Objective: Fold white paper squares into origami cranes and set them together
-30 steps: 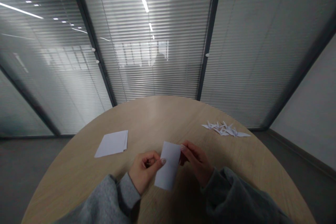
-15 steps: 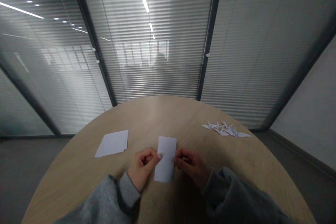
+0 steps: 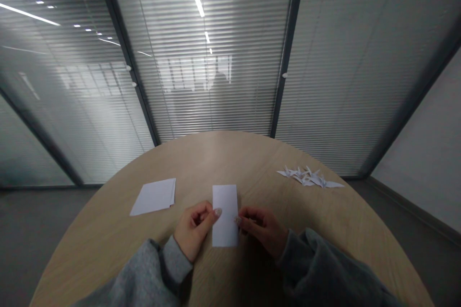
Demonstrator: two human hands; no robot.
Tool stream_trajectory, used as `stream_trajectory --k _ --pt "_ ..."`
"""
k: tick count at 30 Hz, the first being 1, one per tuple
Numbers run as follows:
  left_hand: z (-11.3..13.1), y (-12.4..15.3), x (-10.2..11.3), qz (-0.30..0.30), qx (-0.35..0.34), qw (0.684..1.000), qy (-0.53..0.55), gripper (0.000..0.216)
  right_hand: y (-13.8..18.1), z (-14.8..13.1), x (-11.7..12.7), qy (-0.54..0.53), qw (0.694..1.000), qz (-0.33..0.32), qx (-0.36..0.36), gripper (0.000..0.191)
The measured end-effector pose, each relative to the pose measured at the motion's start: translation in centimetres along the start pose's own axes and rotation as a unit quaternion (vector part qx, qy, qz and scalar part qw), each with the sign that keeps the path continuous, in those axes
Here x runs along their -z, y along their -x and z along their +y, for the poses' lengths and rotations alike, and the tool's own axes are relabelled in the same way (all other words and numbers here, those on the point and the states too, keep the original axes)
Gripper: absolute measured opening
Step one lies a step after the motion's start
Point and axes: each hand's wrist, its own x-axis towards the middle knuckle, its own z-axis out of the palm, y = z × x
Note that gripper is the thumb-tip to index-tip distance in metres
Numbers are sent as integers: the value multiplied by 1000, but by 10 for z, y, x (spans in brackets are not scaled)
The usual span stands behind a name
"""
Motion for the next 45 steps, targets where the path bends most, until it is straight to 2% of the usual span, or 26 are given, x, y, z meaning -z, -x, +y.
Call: stream_trajectory --k 10,19,26,35,45 --pt "3 1 -1 -17 7 1000 0 48 -2 3 1 -8 1000 -10 2 51" --pt "-4 -2 0 13 -1 1000 -7 48 0 3 1 -7 997 -76 -26 47" --pt "-5 -1 -1 4 0 1000 1 46 -1 6 2 6 997 -79 -14 48" --pt "0 -1 1 33 6 999 23 47 0 2 1 31 996 -87 -13 47" --pt "0 -1 -1 49 -6 998 24 45 0 5 1 8 997 -76 -7 46"
